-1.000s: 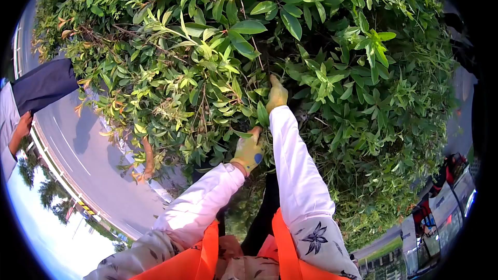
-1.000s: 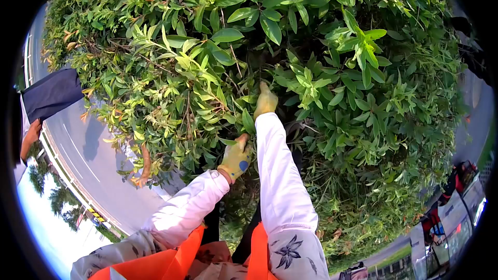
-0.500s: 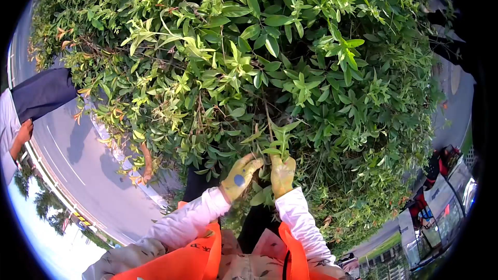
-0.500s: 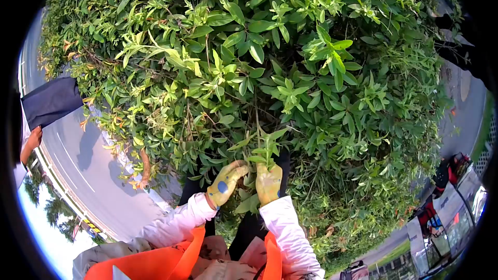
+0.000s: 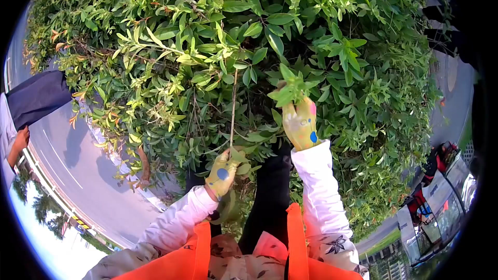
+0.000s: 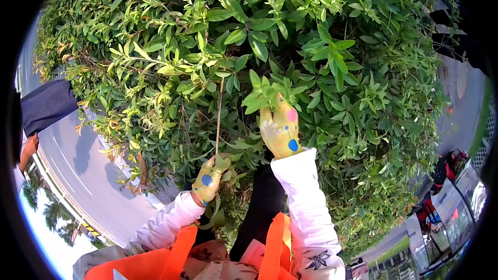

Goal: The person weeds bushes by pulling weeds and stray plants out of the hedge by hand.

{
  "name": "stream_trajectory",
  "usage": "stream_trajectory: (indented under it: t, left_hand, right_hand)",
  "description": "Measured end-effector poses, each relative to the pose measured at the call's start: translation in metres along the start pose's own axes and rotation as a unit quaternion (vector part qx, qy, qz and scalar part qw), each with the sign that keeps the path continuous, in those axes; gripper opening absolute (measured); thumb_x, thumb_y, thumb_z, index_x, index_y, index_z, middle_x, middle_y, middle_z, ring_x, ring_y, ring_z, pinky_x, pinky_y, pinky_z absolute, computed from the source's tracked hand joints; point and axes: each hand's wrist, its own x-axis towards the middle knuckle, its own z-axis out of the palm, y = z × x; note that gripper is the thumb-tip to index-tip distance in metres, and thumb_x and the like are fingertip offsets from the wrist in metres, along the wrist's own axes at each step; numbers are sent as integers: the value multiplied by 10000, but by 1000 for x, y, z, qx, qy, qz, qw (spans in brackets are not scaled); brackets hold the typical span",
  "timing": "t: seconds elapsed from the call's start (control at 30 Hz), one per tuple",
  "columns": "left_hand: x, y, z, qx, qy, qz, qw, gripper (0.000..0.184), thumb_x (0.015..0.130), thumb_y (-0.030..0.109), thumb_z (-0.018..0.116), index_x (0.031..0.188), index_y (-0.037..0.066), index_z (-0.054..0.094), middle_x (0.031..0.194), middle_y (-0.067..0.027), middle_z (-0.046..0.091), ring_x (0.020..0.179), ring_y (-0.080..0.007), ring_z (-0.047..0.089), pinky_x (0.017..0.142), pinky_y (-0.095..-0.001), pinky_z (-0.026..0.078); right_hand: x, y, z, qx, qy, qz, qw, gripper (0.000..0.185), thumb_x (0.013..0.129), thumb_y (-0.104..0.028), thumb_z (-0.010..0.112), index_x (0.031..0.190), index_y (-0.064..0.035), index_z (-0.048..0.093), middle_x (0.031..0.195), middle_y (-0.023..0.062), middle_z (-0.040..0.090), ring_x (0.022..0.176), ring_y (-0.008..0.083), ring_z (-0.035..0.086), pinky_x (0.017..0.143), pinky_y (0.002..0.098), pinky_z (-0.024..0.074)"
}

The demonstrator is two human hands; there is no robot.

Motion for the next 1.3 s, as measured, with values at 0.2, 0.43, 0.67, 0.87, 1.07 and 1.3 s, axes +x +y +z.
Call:
stream_trajectory:
  t: [0.2, 0.43, 0.67, 0.87, 1.07, 1.3]
  left_hand:
    - [-9, -10, -10, -90, -24, 34, 995, 267, 922, 178, 557, 1143, 34, 515, 900, -29, 584, 754, -130, 605, 608, -270, 508]
    - [3, -32, -28, -109, -64, 40, 991, 282, 921, 157, 551, 1174, 40, 503, 926, -15, 561, 830, -106, 573, 684, -284, 530]
    - [7, -26, -29, -93, -76, 32, 992, 282, 921, 149, 547, 1166, 15, 508, 952, -1, 556, 847, -89, 560, 727, -275, 527]
    - [20, -46, -33, -101, -47, 20, 994, 314, 903, 56, 507, 1209, -4, 482, 1023, -28, 573, 916, -102, 562, 801, -220, 474]
    - [20, -4, 15, -106, -156, 18, 982, 383, 916, 152, 538, 1260, 12, 441, 1117, -78, 575, 1008, -153, 564, 873, -262, 457]
    - [37, -25, 14, -176, -40, -19, 983, 376, 855, 251, 597, 1145, 17, 547, 757, -53, 552, 610, -168, 562, 538, -279, 475]
  right_hand:
    - [105, 75, 18, -690, -129, -75, 708, 320, 872, -235, 499, 1136, -100, 619, 1052, 116, 656, 944, 267, 633, 812, 395, 494]
    - [105, 132, 14, -639, -184, 64, 744, 204, 818, -202, 563, 923, -95, 701, 976, 137, 675, 918, 300, 649, 762, 378, 515]
    - [73, 191, 28, -356, -14, 133, 925, 214, 822, -207, 561, 851, -21, 662, 825, 181, 654, 809, 300, 627, 717, 370, 484]
    - [-96, 69, 48, 241, 62, 346, 905, 176, 842, -163, 614, 856, 11, 636, 597, -25, 506, 510, 79, 421, 474, 246, 337]
    - [-144, 14, 14, -244, -237, -64, 938, 222, 825, -209, 557, 864, -1, 626, 684, 197, 601, 641, 355, 607, 576, 433, 482]
    - [66, -54, -47, -382, -72, -268, 881, 244, 845, -190, 558, 1013, -18, 600, 948, 169, 646, 843, 308, 631, 769, 407, 499]
